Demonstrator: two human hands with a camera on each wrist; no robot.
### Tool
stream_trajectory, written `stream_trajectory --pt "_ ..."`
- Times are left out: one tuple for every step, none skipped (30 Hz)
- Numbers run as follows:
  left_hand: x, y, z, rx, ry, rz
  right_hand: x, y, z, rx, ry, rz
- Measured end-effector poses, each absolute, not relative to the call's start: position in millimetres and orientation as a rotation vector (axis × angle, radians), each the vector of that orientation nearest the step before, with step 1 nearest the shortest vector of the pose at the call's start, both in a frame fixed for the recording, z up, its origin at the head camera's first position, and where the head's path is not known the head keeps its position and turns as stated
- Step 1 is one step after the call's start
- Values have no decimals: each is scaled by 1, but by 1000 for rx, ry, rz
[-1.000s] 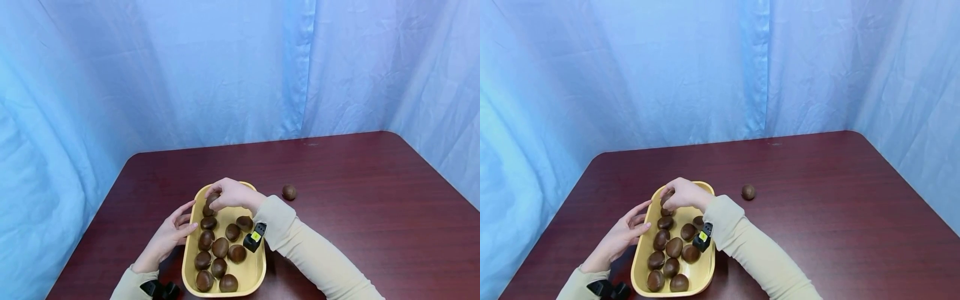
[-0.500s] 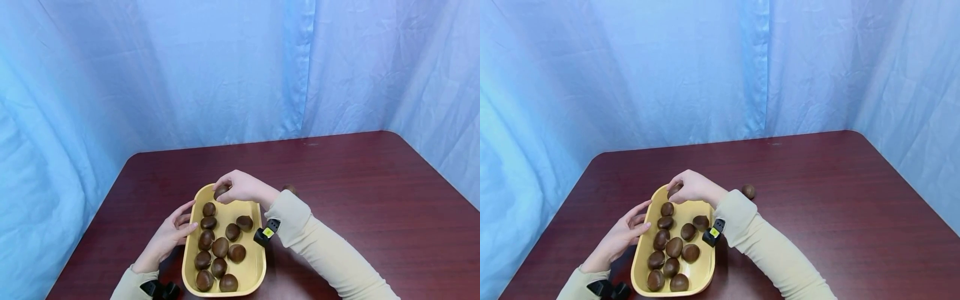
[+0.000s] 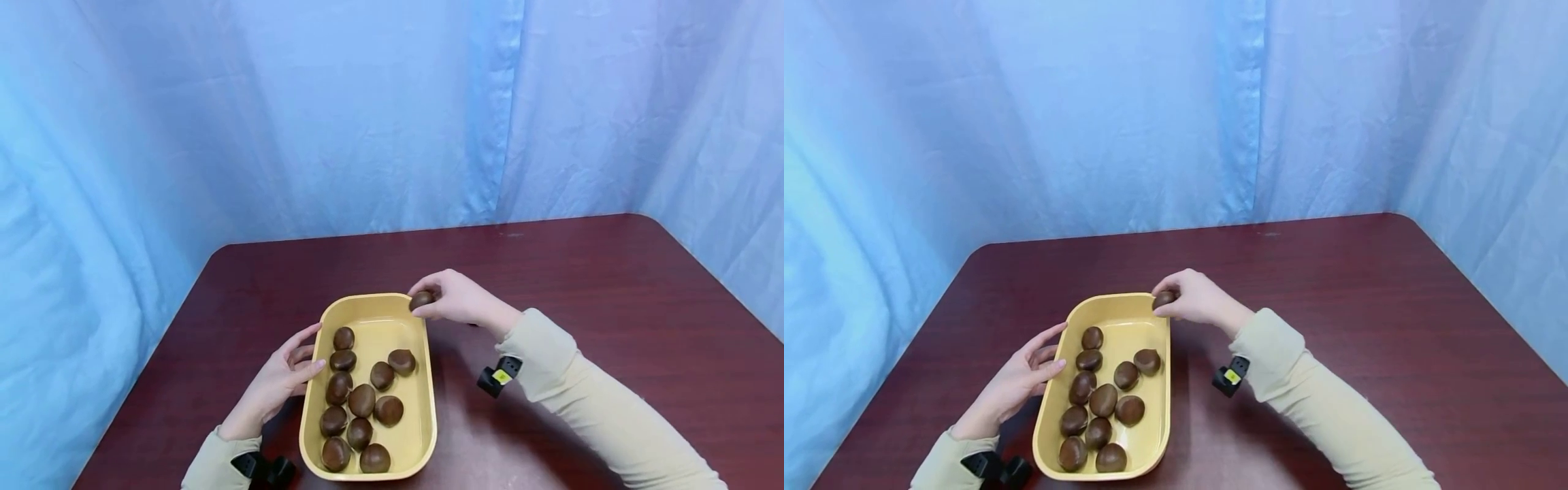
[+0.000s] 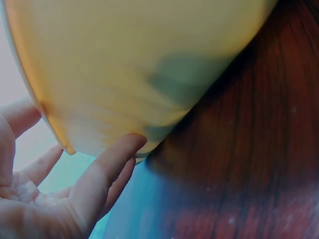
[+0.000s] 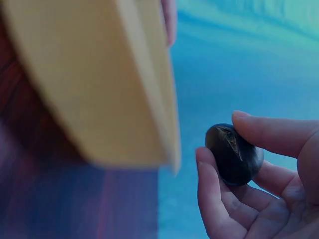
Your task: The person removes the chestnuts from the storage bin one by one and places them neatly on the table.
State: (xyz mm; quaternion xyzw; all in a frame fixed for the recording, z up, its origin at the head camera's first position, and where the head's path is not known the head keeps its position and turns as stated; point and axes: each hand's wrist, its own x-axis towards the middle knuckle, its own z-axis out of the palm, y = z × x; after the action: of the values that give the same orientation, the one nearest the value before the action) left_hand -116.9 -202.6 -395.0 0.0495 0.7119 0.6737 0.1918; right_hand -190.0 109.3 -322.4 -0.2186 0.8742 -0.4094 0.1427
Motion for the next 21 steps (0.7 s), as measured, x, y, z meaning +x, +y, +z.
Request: stream_trajectory --pt "-117 -203 -395 135 2002 1891 -191 116 -326 -618 2535 -1183" --pt "-117 -203 -394 132 2004 1891 -192 122 -330 -603 2550 -1182" --pt "-116 -203 -394 127 2006 1890 -194 128 -334 -586 2568 -1174" --pt "-116 -203 -394 123 2008 1891 -194 133 -338 -570 2584 -1168" --pt "-115 -203 -394 119 2010 1891 -195 139 -342 -555 2594 -1167" --pt "-115 -203 -394 116 2012 1891 -196 145 -346 -539 2599 -1170" --pt "-115 -203 -394 116 2014 1890 -196 150 -348 -522 2594 -1183" --pt "-115 -203 -394 117 2014 1891 -197 155 -351 -501 2592 -1190" --pt "-115 -203 -394 119 2014 1891 -197 161 -353 -483 2592 -1194" --pt "-115 -203 -395 124 2014 1891 -198 166 -355 -463 2588 -1204" --pt "-115 -203 -395 127 2013 1890 -199 172 -356 -449 2588 -1209" --pt "-115 -203 -395 130 2012 1891 -199 177 -358 -434 2593 -1209" --pt "-114 -203 -396 131 2010 1892 -199 183 -360 -424 2605 -1202" --pt "-114 -203 -396 131 2008 1894 -200 188 -362 -414 2618 -1194" --pt "-114 -203 -396 130 2006 1895 -200 193 -364 -402 2633 -1183" --pt "-114 -203 -397 128 2004 1897 -201 199 -365 -394 2648 -1175" --pt "-114 -203 -397 125 2003 1898 -201 204 -367 -394 2669 -1159" --pt "-114 -203 -397 122 2003 1899 -202 208 -369 -387 2686 -1146" --pt "-114 -204 -397 119 2003 1900 -203 212 -371 -386 2697 -1138" --pt "-114 -204 -397 117 2004 1900 -203 216 -373 -380 2707 -1131" --pt "-114 -204 -397 116 2006 1900 -204 219 -374 -375 2718 -1119"
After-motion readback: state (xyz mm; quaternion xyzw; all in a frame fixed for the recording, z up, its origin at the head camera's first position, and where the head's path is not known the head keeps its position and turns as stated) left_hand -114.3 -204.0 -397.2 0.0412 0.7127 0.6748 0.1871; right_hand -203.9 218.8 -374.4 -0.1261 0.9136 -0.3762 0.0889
